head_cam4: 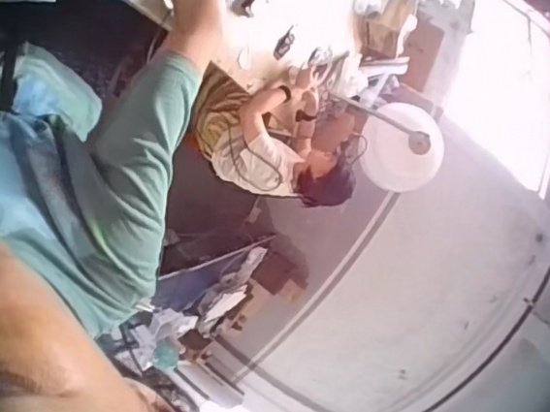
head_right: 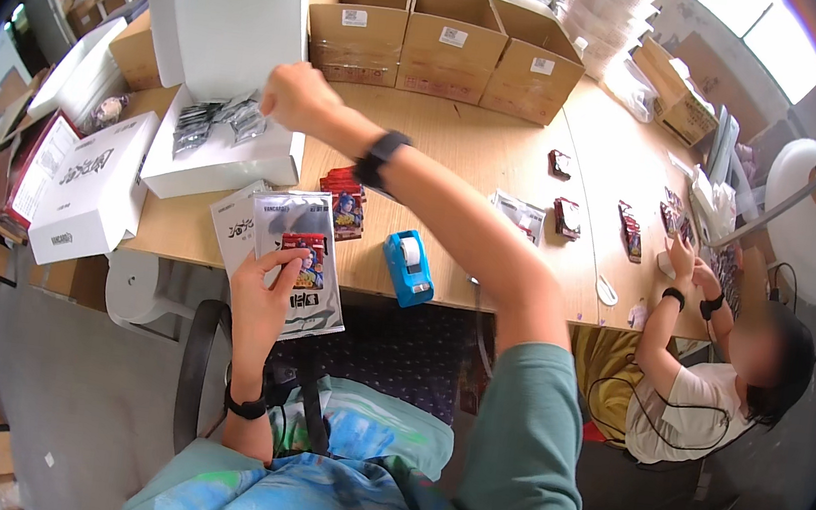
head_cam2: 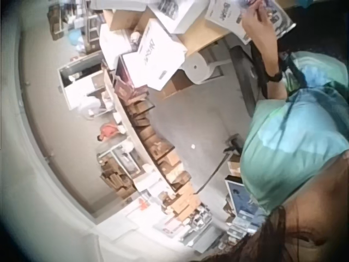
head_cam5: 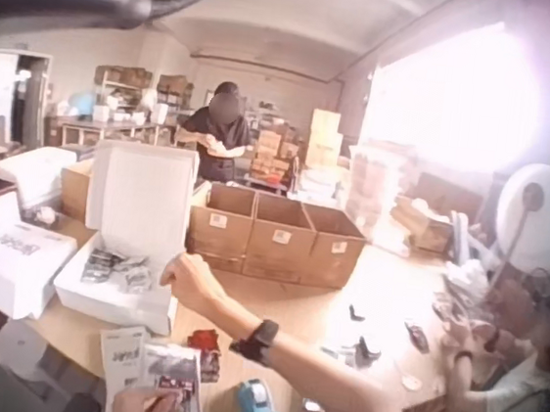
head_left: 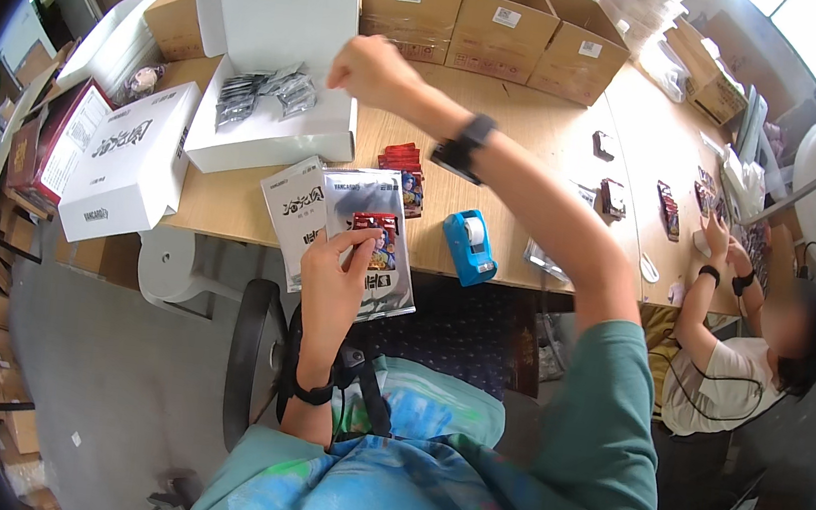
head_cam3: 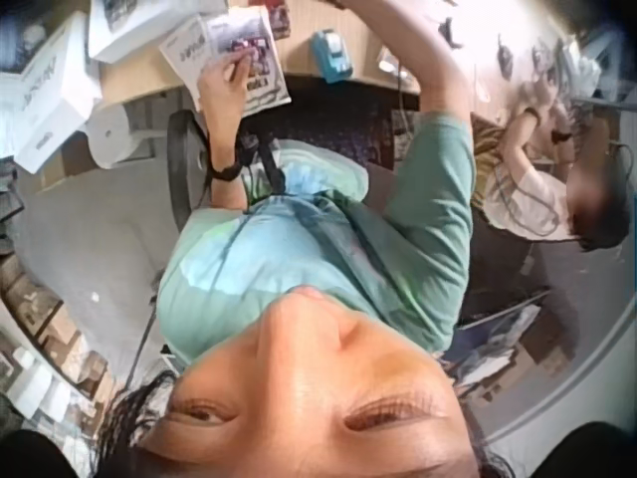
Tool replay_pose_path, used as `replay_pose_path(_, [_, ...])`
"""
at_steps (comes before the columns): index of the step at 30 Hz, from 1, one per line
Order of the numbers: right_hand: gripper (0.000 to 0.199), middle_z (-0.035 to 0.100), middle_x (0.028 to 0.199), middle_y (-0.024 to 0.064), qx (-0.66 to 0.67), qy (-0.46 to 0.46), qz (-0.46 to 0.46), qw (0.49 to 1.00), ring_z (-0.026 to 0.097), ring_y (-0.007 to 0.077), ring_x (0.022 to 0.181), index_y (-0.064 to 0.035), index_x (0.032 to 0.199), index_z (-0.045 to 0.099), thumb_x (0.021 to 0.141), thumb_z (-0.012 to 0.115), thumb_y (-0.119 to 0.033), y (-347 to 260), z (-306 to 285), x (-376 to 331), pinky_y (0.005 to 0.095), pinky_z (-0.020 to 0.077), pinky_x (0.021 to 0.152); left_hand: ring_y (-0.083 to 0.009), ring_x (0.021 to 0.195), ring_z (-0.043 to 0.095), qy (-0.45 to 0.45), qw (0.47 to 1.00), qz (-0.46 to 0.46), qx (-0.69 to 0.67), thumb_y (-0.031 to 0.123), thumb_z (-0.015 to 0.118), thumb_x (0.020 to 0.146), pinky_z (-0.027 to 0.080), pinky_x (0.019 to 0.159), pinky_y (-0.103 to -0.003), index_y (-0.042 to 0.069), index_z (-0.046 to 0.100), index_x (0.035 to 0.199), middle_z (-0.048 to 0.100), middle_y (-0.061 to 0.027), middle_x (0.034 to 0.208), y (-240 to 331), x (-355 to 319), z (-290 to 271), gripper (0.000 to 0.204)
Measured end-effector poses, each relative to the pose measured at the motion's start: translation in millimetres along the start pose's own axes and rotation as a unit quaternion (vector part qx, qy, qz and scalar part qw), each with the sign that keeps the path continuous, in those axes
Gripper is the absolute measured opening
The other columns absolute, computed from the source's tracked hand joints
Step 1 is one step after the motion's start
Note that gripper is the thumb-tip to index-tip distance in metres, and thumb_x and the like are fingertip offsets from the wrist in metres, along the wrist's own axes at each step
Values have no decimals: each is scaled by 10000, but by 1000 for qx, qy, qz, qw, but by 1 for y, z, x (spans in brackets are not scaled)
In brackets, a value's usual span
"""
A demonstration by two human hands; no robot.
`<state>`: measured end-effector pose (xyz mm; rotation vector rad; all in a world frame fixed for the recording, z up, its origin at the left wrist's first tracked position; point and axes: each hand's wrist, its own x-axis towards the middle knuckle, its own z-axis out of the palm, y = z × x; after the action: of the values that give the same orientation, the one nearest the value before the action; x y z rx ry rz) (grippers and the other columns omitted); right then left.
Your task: The person repeatedly picks up small card packs, places them into clear plastic sleeves, and seals the sleeves with a blue tape dispenser. Sealed packs are stacked on the table. A second person works at the same table in the background.
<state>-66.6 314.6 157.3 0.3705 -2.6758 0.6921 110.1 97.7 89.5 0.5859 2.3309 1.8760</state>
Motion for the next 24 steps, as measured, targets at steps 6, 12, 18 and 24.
replay_pose_path(6, [55, 698, 703, 196, -151, 33, -15, 988, 716, 398, 698, -45, 654, 696, 667, 694, 9, 14, 67, 36, 431, 582, 629, -220, 893, 699, 8, 1000, 25, 3, 72, 695, 945, 525, 825, -316, -12, 764, 1021, 733, -151, 980, 1, 3, -2, 132])
replay_pose_path(12, [52, 690, 700, 202, -125, 12, -39, 991, 705, 386, 689, -48, 650, 716, 678, 693, -11, 30, 76, 46, 440, 557, 622, -199, 879, 696, -1, 1000, 3, 9, 72, 685, 965, 565, 790, -309, -36, 754, 1036, 713, -148, 994, -9, 5, -5, 147])
replay_pose_path(18, [94, 749, 767, 153, -134, -85, -25, 987, 742, 325, 739, -73, 716, 773, 679, 722, -4, 50, 78, 50, 405, 591, 663, -172, 848, 694, 8, 1000, 7, 12, 82, 691, 959, 547, 786, -298, -26, 761, 1029, 740, -137, 954, -10, 4, -2, 147])
replay_pose_path(24, [146, 756, 767, 136, -158, -80, -24, 984, 744, 316, 737, -88, 735, 788, 677, 710, 20, 19, 57, 44, 389, 593, 662, -162, 836, 692, 21, 1000, 12, 20, 87, 696, 950, 529, 795, -297, -17, 767, 1021, 761, -130, 924, -11, 3, -2, 144])
